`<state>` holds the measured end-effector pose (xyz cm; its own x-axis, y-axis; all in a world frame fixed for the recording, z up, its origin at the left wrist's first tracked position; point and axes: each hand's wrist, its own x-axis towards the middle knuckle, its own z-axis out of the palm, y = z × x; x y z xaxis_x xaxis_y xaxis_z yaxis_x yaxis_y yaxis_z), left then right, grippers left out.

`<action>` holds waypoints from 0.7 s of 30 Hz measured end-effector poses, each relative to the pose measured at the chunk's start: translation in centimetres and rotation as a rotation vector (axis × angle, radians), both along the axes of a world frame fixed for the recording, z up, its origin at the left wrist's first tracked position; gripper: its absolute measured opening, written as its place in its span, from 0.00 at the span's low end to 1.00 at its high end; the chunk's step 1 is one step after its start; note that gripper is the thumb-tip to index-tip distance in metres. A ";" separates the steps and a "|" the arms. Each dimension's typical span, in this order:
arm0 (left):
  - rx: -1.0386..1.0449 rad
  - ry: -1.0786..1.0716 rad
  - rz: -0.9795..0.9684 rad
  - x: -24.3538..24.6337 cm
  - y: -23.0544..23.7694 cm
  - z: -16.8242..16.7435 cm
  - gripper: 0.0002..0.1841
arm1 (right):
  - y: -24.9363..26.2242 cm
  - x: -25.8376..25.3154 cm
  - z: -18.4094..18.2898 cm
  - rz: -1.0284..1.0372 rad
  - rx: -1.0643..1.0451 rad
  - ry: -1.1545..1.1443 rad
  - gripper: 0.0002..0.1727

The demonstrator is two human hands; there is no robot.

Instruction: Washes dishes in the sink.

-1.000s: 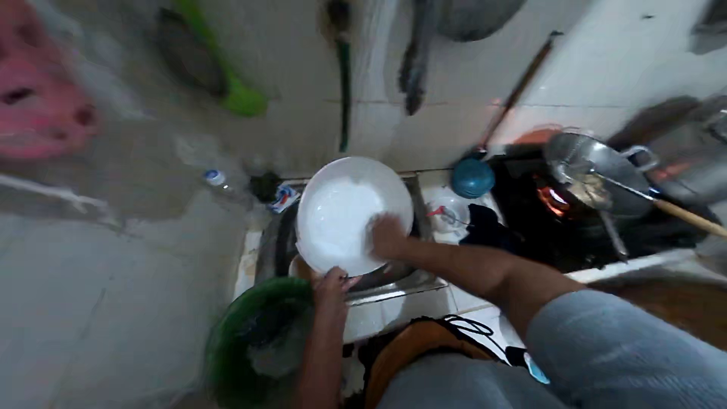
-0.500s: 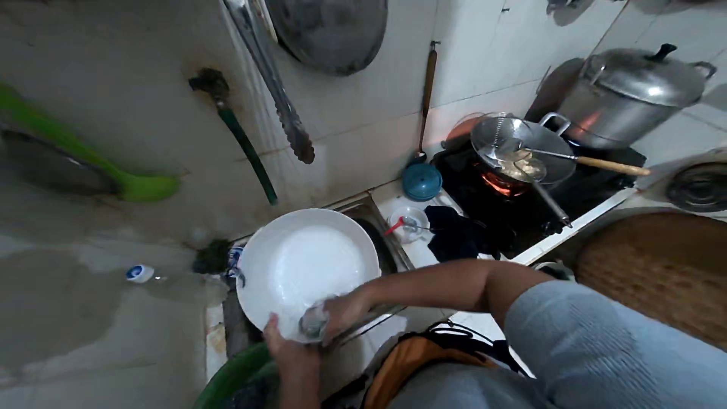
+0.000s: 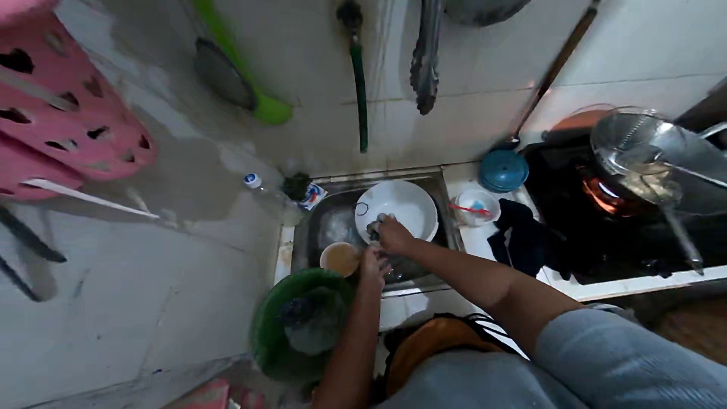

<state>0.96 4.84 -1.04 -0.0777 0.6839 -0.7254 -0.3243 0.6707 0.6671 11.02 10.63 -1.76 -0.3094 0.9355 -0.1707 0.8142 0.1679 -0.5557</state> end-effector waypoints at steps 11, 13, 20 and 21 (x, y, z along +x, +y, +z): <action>-0.058 -0.068 0.079 3.3 1.3 -2.4 0.26 | -1.3 6.7 1.3 -0.272 0.041 0.408 0.21; -0.020 -0.008 0.062 2.6 0.5 -1.2 0.29 | -0.3 7.8 1.7 -0.374 -0.037 0.350 0.21; 0.085 0.109 -0.108 0.9 -3.3 4.6 0.27 | 1.8 -0.4 2.4 -0.163 -0.074 0.281 0.34; 0.112 0.123 -0.076 0.2 -3.2 4.6 0.26 | 1.1 -1.0 2.2 -0.001 -0.136 0.271 0.31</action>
<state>1.17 1.63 3.59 -0.1064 0.7672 -0.6326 -0.1868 0.6094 0.7705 10.02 11.69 0.43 -0.3602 0.9100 -0.2054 0.6332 0.0768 -0.7702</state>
